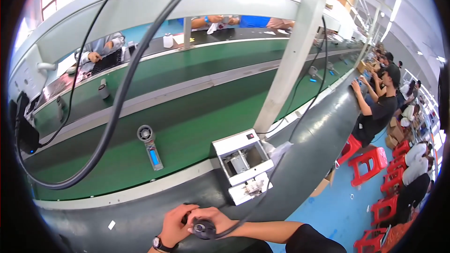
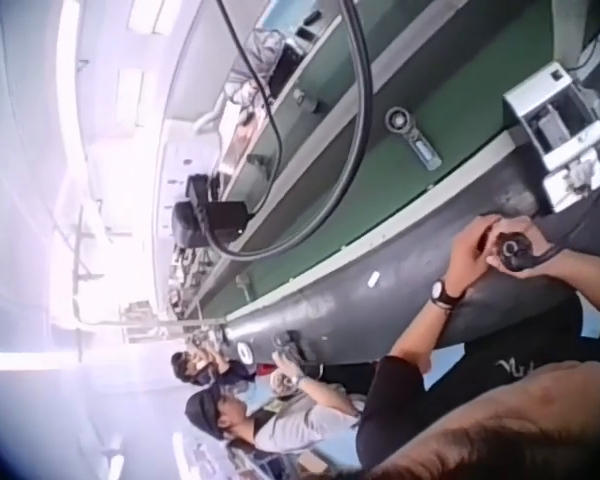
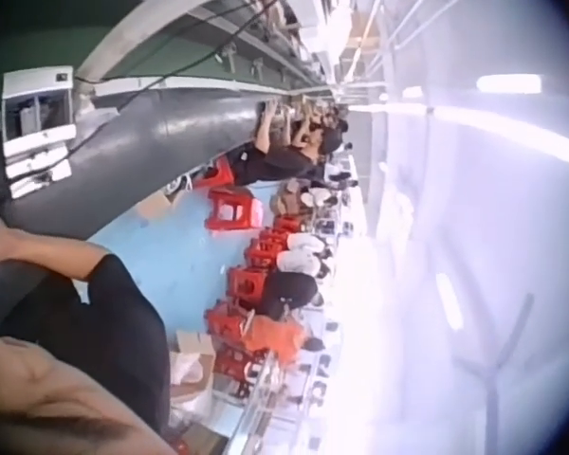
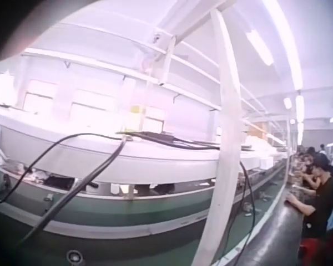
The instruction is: The person assembles components of a hair dryer by hand on a factory production line, attaching a fan component and internal wiring into a hair dryer housing with an electric screwdriver.
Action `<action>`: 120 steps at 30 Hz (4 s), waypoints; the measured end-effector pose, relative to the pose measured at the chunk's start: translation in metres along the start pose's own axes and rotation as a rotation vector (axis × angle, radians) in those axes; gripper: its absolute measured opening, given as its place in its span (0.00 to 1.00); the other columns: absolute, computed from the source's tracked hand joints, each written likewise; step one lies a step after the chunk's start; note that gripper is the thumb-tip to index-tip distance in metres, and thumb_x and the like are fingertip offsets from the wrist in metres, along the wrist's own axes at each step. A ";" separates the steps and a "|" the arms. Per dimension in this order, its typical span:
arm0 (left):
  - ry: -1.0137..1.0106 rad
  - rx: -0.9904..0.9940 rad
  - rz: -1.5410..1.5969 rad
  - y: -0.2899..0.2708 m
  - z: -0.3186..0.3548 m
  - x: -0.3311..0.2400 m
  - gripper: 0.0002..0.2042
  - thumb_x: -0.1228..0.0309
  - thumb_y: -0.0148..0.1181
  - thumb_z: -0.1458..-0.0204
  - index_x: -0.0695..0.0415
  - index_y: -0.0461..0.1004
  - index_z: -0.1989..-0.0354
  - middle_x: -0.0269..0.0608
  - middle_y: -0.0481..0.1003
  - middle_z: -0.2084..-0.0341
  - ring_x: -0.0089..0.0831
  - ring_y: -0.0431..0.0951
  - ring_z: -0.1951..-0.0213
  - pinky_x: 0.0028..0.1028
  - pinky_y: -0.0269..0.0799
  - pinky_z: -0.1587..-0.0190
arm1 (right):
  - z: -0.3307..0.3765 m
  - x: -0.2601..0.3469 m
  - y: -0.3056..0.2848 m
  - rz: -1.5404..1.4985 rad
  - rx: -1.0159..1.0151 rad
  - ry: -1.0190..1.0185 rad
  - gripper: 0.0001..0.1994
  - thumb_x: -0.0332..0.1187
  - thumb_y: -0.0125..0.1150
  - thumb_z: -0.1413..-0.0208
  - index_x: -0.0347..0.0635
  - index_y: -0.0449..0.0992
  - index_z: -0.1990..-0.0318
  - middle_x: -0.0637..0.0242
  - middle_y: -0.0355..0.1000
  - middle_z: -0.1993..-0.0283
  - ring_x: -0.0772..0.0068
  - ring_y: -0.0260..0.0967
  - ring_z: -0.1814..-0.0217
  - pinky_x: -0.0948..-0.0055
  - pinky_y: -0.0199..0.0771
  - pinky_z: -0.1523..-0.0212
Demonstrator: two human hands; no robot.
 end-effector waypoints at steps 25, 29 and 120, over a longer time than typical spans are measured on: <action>0.183 0.057 0.062 0.006 0.005 -0.022 0.24 0.56 0.59 0.44 0.64 0.71 0.48 0.55 0.72 0.50 0.52 0.71 0.46 0.42 0.65 0.42 | 0.005 0.010 -0.012 -0.125 -0.043 -0.120 0.20 0.24 0.66 0.46 0.39 0.70 0.47 0.66 0.72 0.66 0.72 0.69 0.66 0.72 0.71 0.63; 0.144 0.092 0.059 0.008 0.002 -0.021 0.26 0.55 0.60 0.45 0.65 0.71 0.48 0.56 0.72 0.50 0.53 0.71 0.46 0.42 0.64 0.41 | 0.005 0.021 -0.018 -0.097 -0.067 -0.170 0.21 0.25 0.69 0.48 0.39 0.70 0.46 0.66 0.72 0.66 0.71 0.70 0.66 0.72 0.70 0.63; 0.004 -0.163 -0.182 0.014 0.011 0.011 0.10 0.70 0.56 0.43 0.66 0.75 0.62 0.38 0.78 0.69 0.26 0.75 0.64 0.28 0.72 0.60 | 0.021 0.077 -0.060 -0.188 -0.259 -0.471 0.30 0.30 0.66 0.45 0.34 0.61 0.37 0.63 0.70 0.50 0.76 0.67 0.51 0.74 0.68 0.47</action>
Point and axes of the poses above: each hand's wrist, its own z-axis away from the middle knuckle, its own y-axis out of the palm, x = y × z, the point moved 10 cm from there along -z, towards the middle knuckle
